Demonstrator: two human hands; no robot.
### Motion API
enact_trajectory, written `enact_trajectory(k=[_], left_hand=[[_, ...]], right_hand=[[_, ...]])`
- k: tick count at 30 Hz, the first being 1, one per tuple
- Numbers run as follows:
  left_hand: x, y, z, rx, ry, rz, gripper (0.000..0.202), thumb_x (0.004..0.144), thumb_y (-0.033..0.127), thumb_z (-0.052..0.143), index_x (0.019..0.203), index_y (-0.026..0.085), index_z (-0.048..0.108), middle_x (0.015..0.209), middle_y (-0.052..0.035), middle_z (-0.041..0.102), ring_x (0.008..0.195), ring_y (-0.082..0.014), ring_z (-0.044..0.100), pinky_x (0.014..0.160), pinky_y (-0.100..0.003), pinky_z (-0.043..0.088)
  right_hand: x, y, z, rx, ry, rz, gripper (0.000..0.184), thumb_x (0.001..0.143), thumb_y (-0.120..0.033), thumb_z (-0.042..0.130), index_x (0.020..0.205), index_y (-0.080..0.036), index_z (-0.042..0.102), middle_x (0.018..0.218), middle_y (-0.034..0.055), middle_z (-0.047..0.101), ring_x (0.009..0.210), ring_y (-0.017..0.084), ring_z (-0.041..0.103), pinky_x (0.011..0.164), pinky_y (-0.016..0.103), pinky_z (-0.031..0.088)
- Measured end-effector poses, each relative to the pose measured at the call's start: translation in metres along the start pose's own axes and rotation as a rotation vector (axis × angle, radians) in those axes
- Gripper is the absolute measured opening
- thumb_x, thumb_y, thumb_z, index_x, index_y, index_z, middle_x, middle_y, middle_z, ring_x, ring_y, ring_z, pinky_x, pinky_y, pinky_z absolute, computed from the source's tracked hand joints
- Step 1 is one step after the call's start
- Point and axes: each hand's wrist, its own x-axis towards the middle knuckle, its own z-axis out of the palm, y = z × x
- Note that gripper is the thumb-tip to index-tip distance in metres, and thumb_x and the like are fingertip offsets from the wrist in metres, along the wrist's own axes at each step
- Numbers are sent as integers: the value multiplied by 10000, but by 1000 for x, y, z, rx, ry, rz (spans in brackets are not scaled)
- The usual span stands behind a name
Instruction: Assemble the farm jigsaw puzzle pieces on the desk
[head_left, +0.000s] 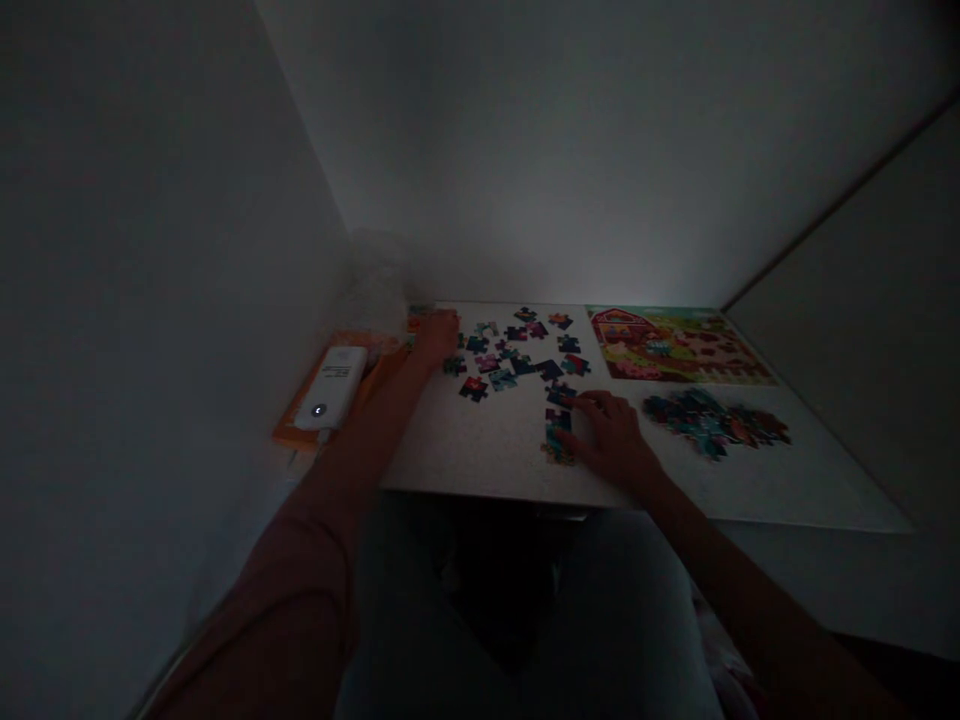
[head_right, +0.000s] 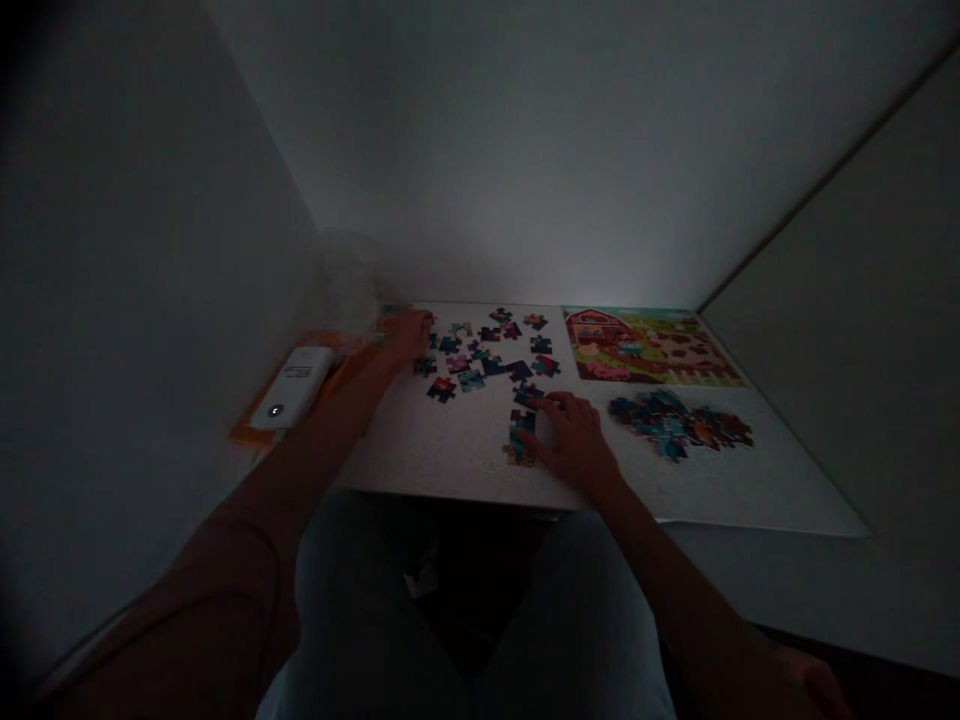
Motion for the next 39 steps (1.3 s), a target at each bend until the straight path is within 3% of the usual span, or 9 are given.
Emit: enact_trajectory(k=[6, 9, 16, 20, 24, 28, 32, 37, 39], left_hand=[[45, -11, 0, 46, -107, -106, 387, 1096, 332, 609, 1332, 111, 822, 1446, -297, 729, 1365, -429, 688, 1164, -561, 525], [49, -15, 4, 19, -87, -133, 353, 1067, 379, 703, 1312, 154, 821, 1428, -278, 730, 1375, -431, 674, 1178, -577, 515], [49, -6, 6, -175, 74, -115, 129, 1024, 242, 768, 1145, 198, 770, 1267, -199, 772, 1234, -339, 728, 1120, -505, 584], [1, 9, 8, -452, 131, -46, 127, 1052, 311, 761, 1150, 232, 744, 1132, -117, 805, 1035, -261, 769, 973, -435, 641], [-100, 24, 23, -795, 58, 53, 208, 1024, 417, 794, 1124, 236, 765, 1111, -81, 824, 974, -214, 785, 901, -362, 646], [-177, 33, 32, -737, -38, 22, 263, 995, 479, 822, 1079, 231, 797, 1017, -56, 822, 893, -209, 753, 865, -361, 638], [-197, 32, 32, -577, 61, 108, 289, 1046, 443, 743, 1223, 225, 811, 1228, -90, 777, 885, -190, 726, 888, -381, 645], [-208, 26, 32, -301, 85, 221, 502, 975, 431, 848, 1417, 212, 756, 1427, -162, 698, 1317, -343, 690, 1195, -523, 580], [-212, 27, 33, -208, 77, 222, 539, 971, 454, 863, 1447, 228, 749, 1470, -169, 683, 1371, -380, 656, 1241, -565, 543]], right_hand=[[-1, -2, -1, -4, 3, -2, 589, 1080, -662, 688, 1557, -316, 662, 1461, 169, 674, 1336, 425, 638, 1129, 635, 543], [-1, -2, -2, -11, -4, 0, 603, 1080, -669, 690, 1549, -292, 656, 1478, 181, 667, 1340, 428, 635, 1124, 629, 540], [1, -4, -3, 3, -3, 25, 656, 1095, -746, 613, 1550, -274, 641, 1465, 194, 666, 1340, 435, 633, 1141, 645, 529], [2, -7, -7, 14, -25, 40, 655, 1079, -718, 638, 1595, -314, 613, 1490, 184, 654, 1361, 434, 622, 1165, 647, 519], [3, -8, -10, 9, -42, 54, 686, 1064, -698, 667, 1608, -285, 603, 1526, 191, 628, 1395, 437, 593, 1191, 636, 502], [4, -5, -10, -4, -50, 54, 724, 1055, -690, 692, 1607, -231, 599, 1544, 208, 607, 1414, 439, 566, 1215, 626, 481], [4, -4, -10, -12, -59, 58, 748, 1060, -720, 680, 1615, -225, 595, 1544, 207, 596, 1419, 448, 552, 1224, 640, 468], [4, -3, -10, 10, -49, 55, 726, 1069, -742, 649, 1598, -246, 613, 1512, 195, 607, 1397, 457, 552, 1223, 673, 461], [4, -2, -9, 11, -46, 52, 721, 1068, -743, 648, 1597, -254, 615, 1514, 195, 607, 1394, 461, 553, 1223, 679, 458]])
